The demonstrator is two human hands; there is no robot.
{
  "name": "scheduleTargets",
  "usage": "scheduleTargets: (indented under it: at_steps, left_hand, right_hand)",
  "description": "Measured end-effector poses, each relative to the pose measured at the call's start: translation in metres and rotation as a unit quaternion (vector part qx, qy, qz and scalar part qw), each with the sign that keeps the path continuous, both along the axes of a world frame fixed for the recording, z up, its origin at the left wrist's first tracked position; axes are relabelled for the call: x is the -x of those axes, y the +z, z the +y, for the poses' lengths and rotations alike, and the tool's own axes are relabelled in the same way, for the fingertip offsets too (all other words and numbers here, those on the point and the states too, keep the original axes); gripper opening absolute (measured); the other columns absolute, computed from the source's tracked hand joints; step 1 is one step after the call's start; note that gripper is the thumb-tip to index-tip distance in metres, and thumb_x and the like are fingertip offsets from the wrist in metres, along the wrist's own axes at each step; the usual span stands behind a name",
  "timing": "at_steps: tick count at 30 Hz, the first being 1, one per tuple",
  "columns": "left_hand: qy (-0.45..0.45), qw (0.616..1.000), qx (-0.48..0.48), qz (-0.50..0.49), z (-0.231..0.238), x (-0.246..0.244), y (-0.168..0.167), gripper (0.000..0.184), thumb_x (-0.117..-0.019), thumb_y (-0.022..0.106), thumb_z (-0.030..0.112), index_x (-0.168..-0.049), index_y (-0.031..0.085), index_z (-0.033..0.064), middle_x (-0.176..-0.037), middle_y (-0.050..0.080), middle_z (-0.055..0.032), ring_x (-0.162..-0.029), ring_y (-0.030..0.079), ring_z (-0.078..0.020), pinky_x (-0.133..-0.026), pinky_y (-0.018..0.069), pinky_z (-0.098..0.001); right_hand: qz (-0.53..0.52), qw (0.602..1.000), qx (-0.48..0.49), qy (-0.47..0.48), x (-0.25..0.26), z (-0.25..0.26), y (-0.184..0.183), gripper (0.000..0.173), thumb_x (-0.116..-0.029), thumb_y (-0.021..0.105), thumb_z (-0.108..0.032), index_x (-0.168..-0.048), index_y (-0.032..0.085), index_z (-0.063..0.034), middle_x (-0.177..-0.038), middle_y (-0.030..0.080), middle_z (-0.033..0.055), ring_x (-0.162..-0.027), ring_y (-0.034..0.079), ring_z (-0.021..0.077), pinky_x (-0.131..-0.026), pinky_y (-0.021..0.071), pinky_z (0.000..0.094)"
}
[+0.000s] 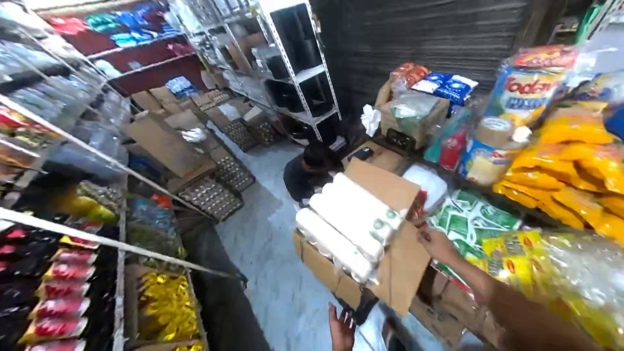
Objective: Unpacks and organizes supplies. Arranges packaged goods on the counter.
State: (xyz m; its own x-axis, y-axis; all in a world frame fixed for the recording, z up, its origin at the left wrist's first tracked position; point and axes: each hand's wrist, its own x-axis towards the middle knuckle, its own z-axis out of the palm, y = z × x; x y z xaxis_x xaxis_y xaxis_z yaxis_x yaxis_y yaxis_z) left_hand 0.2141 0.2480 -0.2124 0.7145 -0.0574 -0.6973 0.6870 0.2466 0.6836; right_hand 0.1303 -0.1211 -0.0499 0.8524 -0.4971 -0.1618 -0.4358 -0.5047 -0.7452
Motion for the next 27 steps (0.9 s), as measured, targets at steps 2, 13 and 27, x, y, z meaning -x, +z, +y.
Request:
scheduleTargets:
  at_steps: [2, 13, 27]
  left_hand:
    - [0.013, 0.999, 0.039, 0.017, -0.005, -0.036, -0.007, 0.085, -0.0973, 0.024, 0.078, -0.162, 0.022, 0.022, -0.156, 0.043, -0.0189, -0.131, 0.051, -0.038, -0.093, 0.0472, -0.0621]
    - [-0.009, 0.98, -0.121, -0.161, 0.041, -0.09, 0.101, 0.053, -0.1061, 0.053, 0.033, -0.145, 0.047, -0.0025, -0.141, 0.058, -0.0198, -0.129, 0.058, -0.0243, -0.108, 0.0483, -0.0472]
    - [-0.286, 0.806, -0.502, -0.127, -0.027, -0.114, 0.217, 0.05, -0.103, 0.056, 0.046, -0.099, 0.07, -0.0024, -0.092, 0.07, -0.0209, -0.091, 0.069, -0.0372, -0.083, 0.0535, -0.0619]
  right_hand:
    - [0.011, 0.998, 0.063, 0.011, -0.065, -0.025, 0.022, 0.04, -0.1069, 0.049, -0.029, -0.136, 0.06, -0.0038, -0.124, 0.068, 0.0197, -0.117, 0.066, 0.0346, -0.104, 0.0509, 0.055]
    - [0.151, 0.983, 0.105, 0.014, -0.221, -0.13, 0.052, 0.061, -0.0947, 0.065, -0.056, -0.127, 0.066, -0.0042, -0.119, 0.068, 0.0253, -0.115, 0.063, 0.045, -0.098, 0.0472, 0.07]
    - [0.204, 0.923, 0.164, 0.281, -0.249, -0.036, 0.073, 0.045, -0.1051, 0.05, -0.042, -0.095, 0.071, -0.0036, -0.097, 0.07, 0.0208, -0.097, 0.068, 0.0412, -0.082, 0.0514, 0.0669]
